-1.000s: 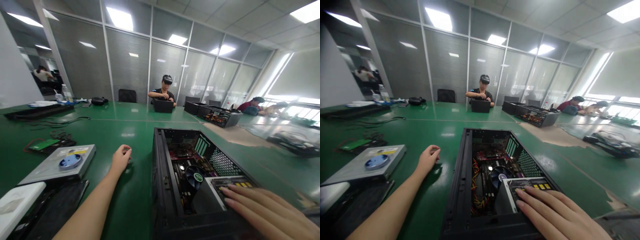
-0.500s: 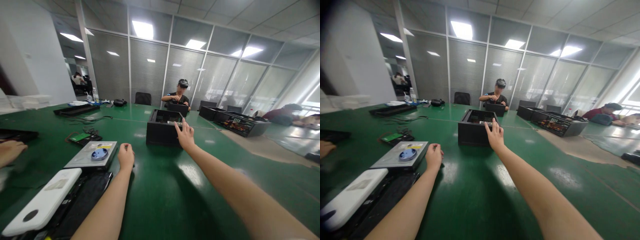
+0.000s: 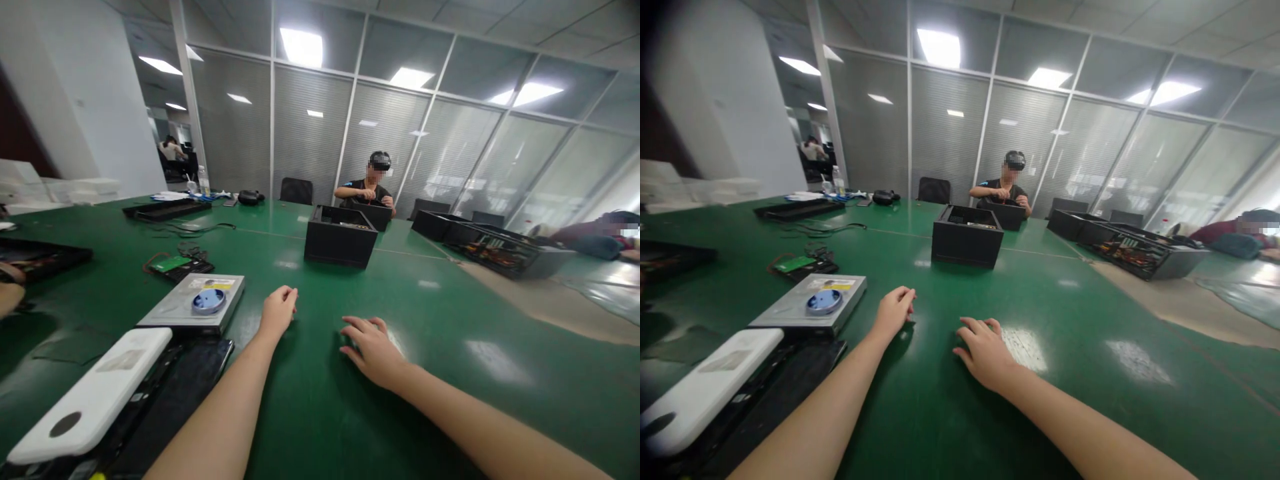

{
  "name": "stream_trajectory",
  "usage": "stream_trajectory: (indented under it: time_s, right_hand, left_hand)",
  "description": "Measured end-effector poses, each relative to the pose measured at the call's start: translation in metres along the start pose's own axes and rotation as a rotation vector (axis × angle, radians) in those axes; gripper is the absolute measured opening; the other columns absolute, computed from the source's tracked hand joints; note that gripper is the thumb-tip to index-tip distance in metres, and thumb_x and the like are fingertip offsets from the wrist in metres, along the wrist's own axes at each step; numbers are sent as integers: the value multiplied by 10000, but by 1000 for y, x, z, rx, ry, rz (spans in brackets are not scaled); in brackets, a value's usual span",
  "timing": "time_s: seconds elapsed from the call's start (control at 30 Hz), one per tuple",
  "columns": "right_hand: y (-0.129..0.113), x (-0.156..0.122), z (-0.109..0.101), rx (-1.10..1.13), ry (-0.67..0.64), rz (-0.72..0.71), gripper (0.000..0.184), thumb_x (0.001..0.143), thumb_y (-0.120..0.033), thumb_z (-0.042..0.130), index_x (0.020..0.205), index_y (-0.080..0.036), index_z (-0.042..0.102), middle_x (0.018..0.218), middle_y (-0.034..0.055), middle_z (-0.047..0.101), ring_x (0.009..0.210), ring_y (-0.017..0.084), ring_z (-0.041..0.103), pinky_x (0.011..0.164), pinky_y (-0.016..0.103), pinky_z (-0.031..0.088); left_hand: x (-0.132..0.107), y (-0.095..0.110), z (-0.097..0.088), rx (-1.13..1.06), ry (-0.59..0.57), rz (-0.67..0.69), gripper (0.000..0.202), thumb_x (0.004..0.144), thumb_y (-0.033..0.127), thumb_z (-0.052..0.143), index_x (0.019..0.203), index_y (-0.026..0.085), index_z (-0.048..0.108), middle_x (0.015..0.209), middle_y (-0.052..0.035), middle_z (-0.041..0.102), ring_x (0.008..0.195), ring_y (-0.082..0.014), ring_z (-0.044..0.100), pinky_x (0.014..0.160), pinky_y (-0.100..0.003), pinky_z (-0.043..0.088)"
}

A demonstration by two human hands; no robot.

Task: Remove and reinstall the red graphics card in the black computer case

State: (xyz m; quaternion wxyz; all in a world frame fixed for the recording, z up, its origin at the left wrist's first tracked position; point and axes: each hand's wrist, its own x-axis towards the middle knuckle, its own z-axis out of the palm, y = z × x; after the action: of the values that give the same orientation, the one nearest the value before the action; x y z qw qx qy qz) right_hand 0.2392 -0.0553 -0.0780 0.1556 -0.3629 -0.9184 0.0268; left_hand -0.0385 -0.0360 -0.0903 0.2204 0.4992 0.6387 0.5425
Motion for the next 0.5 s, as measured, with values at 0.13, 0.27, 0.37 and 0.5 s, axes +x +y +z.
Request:
stream_trajectory:
  time_s: [0.13,0.27,0.37,0.5]
  right_hand:
    - [35,-54,-22,110,-17,66,264,971,-377,554,1181,-248,649,1470,117,541,1316,272,529,1129,563,296]
    - [88,-62,-37,316,192,206,245,949,-408,573,1083,-230,675,1387,131,584,1250,273,578,1079,516,415]
    - [117,-54,-41,380,401,260,212,936,-393,577,981,-210,675,1248,130,638,1160,262,625,1040,471,472]
    - [131,-52,-41,422,418,241,197,906,-362,609,1001,-209,688,1223,120,639,1092,252,652,1006,456,507]
  left_hand:
    - [-2,7,0,47,-29,15,310,860,498,522,758,217,604,550,46,581,448,-135,547,525,-257,418]
    - [-3,15,3,93,-68,26,348,850,541,512,765,216,605,537,45,572,431,-144,538,507,-265,416]
    - [-4,17,4,125,-101,38,382,845,576,513,777,214,610,533,42,568,434,-153,544,499,-266,413]
    - [-3,12,4,166,-151,34,407,862,605,520,822,213,624,570,39,586,462,-153,558,512,-263,419]
